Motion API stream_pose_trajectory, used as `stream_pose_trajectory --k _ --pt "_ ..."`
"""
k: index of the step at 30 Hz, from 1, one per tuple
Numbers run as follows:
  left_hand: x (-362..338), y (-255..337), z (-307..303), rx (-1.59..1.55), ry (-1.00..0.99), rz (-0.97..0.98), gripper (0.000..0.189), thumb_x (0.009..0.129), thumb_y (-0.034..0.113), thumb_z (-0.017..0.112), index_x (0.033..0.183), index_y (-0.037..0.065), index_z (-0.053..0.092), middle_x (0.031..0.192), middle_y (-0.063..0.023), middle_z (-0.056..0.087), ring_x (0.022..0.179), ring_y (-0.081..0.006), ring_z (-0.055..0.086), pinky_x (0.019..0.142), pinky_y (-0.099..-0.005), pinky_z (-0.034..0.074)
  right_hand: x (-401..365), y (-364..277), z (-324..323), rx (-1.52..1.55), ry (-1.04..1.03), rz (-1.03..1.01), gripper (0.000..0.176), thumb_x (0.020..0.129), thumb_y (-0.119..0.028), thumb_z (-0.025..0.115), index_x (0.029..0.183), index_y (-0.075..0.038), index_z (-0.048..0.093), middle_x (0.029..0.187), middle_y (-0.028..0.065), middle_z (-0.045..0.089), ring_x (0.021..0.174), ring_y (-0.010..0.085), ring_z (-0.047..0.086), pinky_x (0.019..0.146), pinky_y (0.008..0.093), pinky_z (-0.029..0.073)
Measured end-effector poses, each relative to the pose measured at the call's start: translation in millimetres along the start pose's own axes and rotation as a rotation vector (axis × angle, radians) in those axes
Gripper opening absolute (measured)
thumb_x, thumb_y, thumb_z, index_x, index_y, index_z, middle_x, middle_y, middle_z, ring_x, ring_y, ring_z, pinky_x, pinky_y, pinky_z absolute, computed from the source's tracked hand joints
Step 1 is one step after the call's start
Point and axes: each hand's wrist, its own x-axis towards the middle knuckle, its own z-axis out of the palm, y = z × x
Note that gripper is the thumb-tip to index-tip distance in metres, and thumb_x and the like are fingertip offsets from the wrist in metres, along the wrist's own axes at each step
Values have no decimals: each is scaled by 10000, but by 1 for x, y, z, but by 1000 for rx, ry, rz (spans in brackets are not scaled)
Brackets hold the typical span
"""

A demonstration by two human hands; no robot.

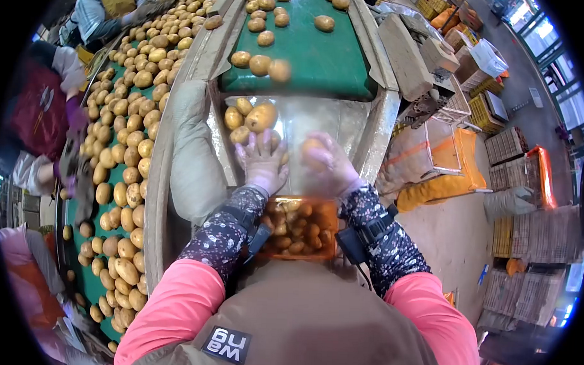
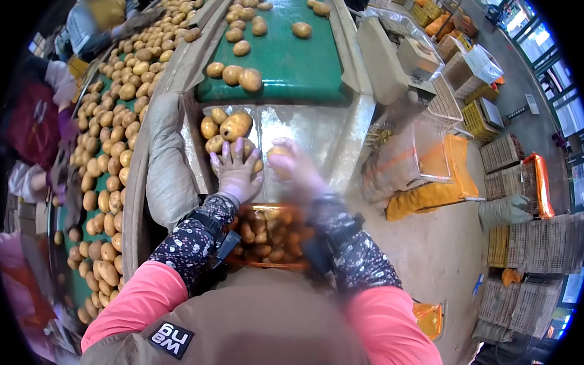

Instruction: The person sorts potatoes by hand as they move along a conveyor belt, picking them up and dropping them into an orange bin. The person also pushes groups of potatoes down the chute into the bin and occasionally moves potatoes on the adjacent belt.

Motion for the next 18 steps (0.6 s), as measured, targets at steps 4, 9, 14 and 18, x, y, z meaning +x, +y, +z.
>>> stream_pose_trajectory --k 4,9,14,18 --pt "-10 -12 12 30 65 208 597 796 425 655 1357 265 528 1538 -153 275 1404 -458 202 1129 -686 72 49 -8 12 -126 -59 98 281 884 -248 691 1109 -85 651 1127 58 621 957 110 591 763 291 504" --pt "-32 -15 26 95 84 542 516 815 356 650 1309 236 563 1426 -72 428 1394 -367 266 1114 -665 186 101 14 44 -1005 -94 -409 346 812 -231 721 1151 -166 700 1362 117 570 1133 219 628 923 341 517" --pt "-33 -13 19 79 37 651 462 825 318 639 1240 118 613 1361 -48 516 1337 -238 398 1103 -588 262 110 -10 62 -1487 -353 -262 506 815 -224 696 1309 -282 601 1432 83 488 1214 243 589 961 368 512" --pt "-35 -21 30 -33 42 689 464 836 300 629 1252 96 607 1380 -52 511 1351 -233 394 1095 -509 308 129 -8 72 -1608 -369 -9 502 852 -235 684 1338 -277 566 1393 73 512 1222 247 586 937 404 526"
